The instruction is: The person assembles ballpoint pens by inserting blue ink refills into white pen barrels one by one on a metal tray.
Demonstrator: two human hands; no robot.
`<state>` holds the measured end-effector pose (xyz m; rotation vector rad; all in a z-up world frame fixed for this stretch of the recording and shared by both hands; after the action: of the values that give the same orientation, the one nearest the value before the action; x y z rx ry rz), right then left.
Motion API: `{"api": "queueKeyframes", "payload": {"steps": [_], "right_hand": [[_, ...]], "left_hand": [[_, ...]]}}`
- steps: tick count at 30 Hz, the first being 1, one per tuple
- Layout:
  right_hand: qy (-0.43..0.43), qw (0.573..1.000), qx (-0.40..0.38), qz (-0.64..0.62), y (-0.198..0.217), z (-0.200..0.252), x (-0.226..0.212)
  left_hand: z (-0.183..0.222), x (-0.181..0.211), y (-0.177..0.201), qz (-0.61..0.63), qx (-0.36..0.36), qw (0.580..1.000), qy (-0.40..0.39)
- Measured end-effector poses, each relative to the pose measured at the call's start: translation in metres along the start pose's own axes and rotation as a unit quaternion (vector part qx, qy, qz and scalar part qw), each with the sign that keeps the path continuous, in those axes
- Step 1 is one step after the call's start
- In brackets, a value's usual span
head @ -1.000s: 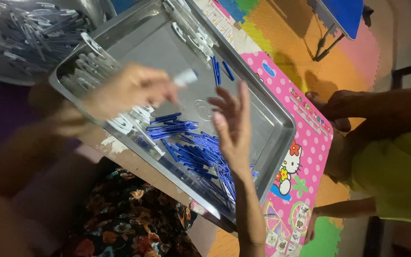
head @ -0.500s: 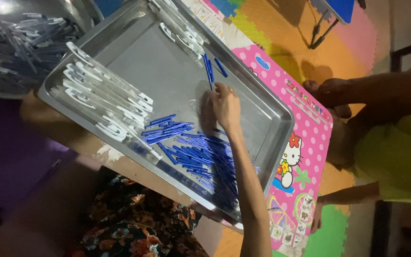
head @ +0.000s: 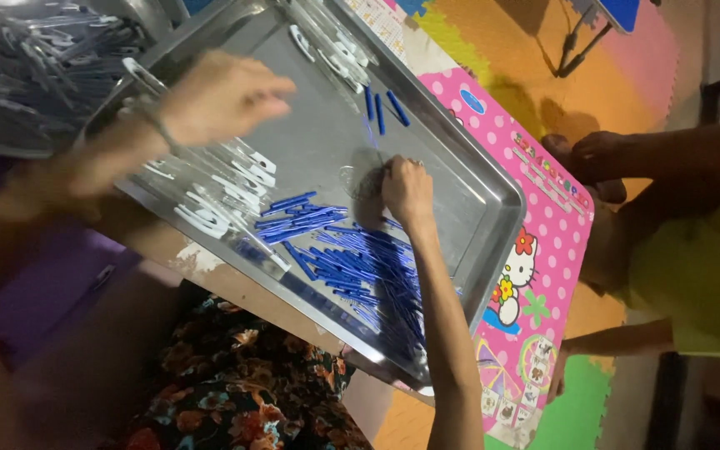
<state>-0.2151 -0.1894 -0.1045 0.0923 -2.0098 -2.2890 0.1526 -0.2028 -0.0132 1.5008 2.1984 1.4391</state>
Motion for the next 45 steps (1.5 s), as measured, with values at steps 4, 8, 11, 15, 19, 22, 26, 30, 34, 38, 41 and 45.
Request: {"api": "queueKeyframes", "payload": {"steps": [4,8,11,15,19,22,26,30,34,38,41,45], "right_hand": [[0.046,0.977,0.014,-0.210,0.034,0.077,-0.013],[0.132,0.933,0.057,-0.331,0.067,0.152,-0.046],[0.129,0.915,0.020,-0.381,0.069,0.172,-0.043],[0.104,0.939,0.024,-0.328,0.063,0.174,-0.003],[0.036,0.976,0.043,-0.209,0.040,0.176,0.028],[0.020,0.982,0.059,-0.177,0.031,0.172,0.034],[0.065,0.980,0.052,-0.182,0.033,0.167,0.018],[0.083,0.981,0.040,-0.173,0.015,0.163,0.019],[0.083,0.983,0.026,-0.162,0.007,0.163,0.021],[0.102,0.991,0.055,-0.072,0.000,0.163,0.017],[0.087,0.990,0.086,0.068,-0.027,0.160,0.023],[0.082,0.993,0.074,0.033,0.019,0.175,0.010]], "left_hand": [[-0.016,0.090,-0.053,0.231,-0.175,0.944,0.160],[-0.024,0.144,-0.076,0.373,-0.098,0.909,0.157],[-0.020,0.161,-0.090,0.358,-0.096,0.914,0.168],[-0.016,0.180,-0.059,0.428,-0.013,0.892,0.143],[-0.005,0.186,-0.052,0.486,0.036,0.865,0.119],[0.001,0.190,-0.054,0.492,0.054,0.860,0.123],[0.004,0.194,-0.049,0.515,0.085,0.843,0.133],[0.008,0.193,-0.063,0.521,0.102,0.836,0.135],[0.010,0.194,-0.066,0.529,0.111,0.827,0.155],[0.011,0.195,-0.069,0.544,0.116,0.816,0.158],[0.013,0.195,-0.071,0.538,0.117,0.819,0.159],[0.011,0.196,-0.069,0.540,0.123,0.816,0.164]]}}
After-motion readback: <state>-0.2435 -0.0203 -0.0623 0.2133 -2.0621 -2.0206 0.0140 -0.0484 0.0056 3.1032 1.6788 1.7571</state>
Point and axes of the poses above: each hand's wrist, its own z-axis away from the middle knuckle, its own y-axis out of the back of the hand, x = y × z, the point moved 6 cm from there along -z, towards the middle knuckle, and after that the axes turned 7 degrees about -x, right-handed, at the moved point
